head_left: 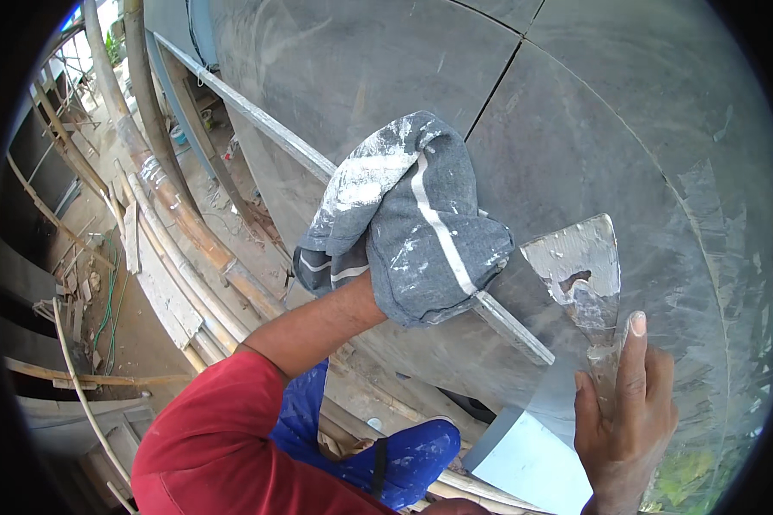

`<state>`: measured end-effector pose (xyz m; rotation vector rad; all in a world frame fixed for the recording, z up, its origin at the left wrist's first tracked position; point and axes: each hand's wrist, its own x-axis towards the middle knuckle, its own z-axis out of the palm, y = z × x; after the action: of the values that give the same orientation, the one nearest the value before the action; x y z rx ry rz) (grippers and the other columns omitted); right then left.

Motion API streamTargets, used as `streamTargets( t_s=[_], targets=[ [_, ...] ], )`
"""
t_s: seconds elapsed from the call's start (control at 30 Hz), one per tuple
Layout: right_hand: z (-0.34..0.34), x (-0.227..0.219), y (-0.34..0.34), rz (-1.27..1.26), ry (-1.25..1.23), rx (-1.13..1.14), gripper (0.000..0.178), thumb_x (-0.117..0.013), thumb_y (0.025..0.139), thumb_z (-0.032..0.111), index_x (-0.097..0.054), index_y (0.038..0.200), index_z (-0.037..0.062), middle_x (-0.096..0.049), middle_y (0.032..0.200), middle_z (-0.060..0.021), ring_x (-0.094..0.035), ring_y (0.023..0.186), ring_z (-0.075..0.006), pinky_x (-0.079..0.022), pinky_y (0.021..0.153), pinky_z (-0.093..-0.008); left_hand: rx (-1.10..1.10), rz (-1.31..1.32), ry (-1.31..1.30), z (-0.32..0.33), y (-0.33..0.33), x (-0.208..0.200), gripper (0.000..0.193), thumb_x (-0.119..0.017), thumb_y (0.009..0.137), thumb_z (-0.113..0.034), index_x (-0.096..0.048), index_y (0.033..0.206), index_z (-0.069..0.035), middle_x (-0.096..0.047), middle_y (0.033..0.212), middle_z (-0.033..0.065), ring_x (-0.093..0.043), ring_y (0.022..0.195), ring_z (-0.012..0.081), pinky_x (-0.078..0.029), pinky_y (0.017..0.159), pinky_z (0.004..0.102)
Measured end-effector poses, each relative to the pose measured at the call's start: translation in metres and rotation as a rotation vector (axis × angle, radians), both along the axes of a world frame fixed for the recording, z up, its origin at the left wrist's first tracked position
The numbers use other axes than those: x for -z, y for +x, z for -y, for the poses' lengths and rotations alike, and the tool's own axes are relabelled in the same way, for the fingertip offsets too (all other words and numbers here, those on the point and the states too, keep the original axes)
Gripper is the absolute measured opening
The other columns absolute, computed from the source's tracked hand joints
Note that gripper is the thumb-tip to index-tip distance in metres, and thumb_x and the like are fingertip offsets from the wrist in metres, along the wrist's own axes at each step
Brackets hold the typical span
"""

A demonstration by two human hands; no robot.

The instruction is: Applying grout or adhesive to the joints of large wall tiles on a curved wall structure using a putty knife and a cloth.

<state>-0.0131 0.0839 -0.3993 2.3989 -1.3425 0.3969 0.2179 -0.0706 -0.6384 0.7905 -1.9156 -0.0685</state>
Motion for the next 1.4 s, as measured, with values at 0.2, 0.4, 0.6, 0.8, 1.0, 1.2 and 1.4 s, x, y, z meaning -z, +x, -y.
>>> streamTargets(
  t_s=[0.2,0.4,0.6,0.8,1.0,1.2,1.4],
  targets=[
    [0.006,0.013,0.047,-0.358,-0.294,0.166,0.071,-0.066,0.084,-0.007,-0.051,0.148,0.0168,-0.064,0.103,-0.0146,-0.066,0.085,-0.0258,-0.052,0.061,-0.0382,0.027,-0.035,-0.056,0.009,-0.002,0.004,0.045,-0.059,0.097,-0.023,-0.053,0.140,-0.012,-0.057,0.138,0.0103,-0.055,0.127,0.0239,-0.044,0.110,0.0371],
    [0.010,-0.002,0.097,-0.530,-0.311,0.402,0.069,-0.061,0.087,-0.007,-0.049,0.150,0.0200,-0.051,0.086,-0.0076,-0.056,0.071,-0.0189,-0.047,0.054,-0.0355,0.017,-0.047,-0.094,-0.002,0.001,-0.013,0.048,-0.058,0.098,-0.022,-0.049,0.143,-0.010,-0.055,0.140,0.0103,-0.053,0.131,0.0236,-0.043,0.112,0.0371],
    [0.016,-0.007,0.112,-0.619,-0.376,0.440,0.067,-0.058,0.087,-0.003,-0.050,0.150,0.0199,-0.047,0.084,-0.0059,-0.051,0.063,-0.0158,-0.046,0.050,-0.0330,-0.010,-0.027,-0.133,-0.009,0.000,-0.035,0.050,-0.060,0.097,-0.022,-0.048,0.144,-0.009,-0.054,0.141,0.0103,-0.052,0.132,0.0234,-0.043,0.112,0.0375],
    [0.020,-0.015,0.114,-0.664,-0.501,0.352,0.054,-0.067,0.084,0.008,-0.064,0.137,0.0188,-0.044,0.074,-0.0034,-0.047,0.053,-0.0107,-0.038,0.038,-0.0262,-0.118,0.024,-0.225,-0.018,0.002,-0.055,0.043,-0.067,0.088,-0.022,-0.061,0.129,-0.010,-0.063,0.124,0.0110,-0.061,0.116,0.0284,-0.048,0.102,0.0420],
    [0.019,-0.015,0.119,-0.669,-0.497,0.374,0.054,-0.066,0.085,0.009,-0.062,0.138,0.0190,-0.048,0.076,-0.0031,-0.050,0.054,-0.0100,-0.041,0.039,-0.0256,-0.199,0.055,-0.104,-0.028,0.005,-0.068,0.033,-0.066,0.088,-0.024,-0.065,0.117,-0.009,-0.066,0.111,0.0109,-0.064,0.105,0.0290,-0.050,0.092,0.0435],
    [0.021,-0.020,0.123,-0.680,-0.533,0.366,0.050,-0.069,0.085,0.011,-0.066,0.134,0.0183,-0.049,0.075,-0.0014,-0.051,0.054,-0.0083,-0.041,0.039,-0.0230,-0.143,0.035,-0.096,-0.032,0.013,-0.083,0.026,-0.066,0.084,-0.022,-0.066,0.107,-0.009,-0.066,0.098,0.0115,-0.065,0.094,0.0296,-0.051,0.082,0.0423],
    [0.019,-0.017,0.127,-0.659,-0.506,0.358,0.049,-0.069,0.086,0.011,-0.065,0.135,0.0160,-0.050,0.074,-0.0021,-0.053,0.054,-0.0083,-0.043,0.038,-0.0236,-0.199,0.124,-0.076,-0.038,0.016,-0.086,0.019,-0.065,0.084,-0.021,-0.066,0.098,-0.008,-0.064,0.089,0.0117,-0.064,0.085,0.0317,-0.051,0.082,0.0425]
  ],
)
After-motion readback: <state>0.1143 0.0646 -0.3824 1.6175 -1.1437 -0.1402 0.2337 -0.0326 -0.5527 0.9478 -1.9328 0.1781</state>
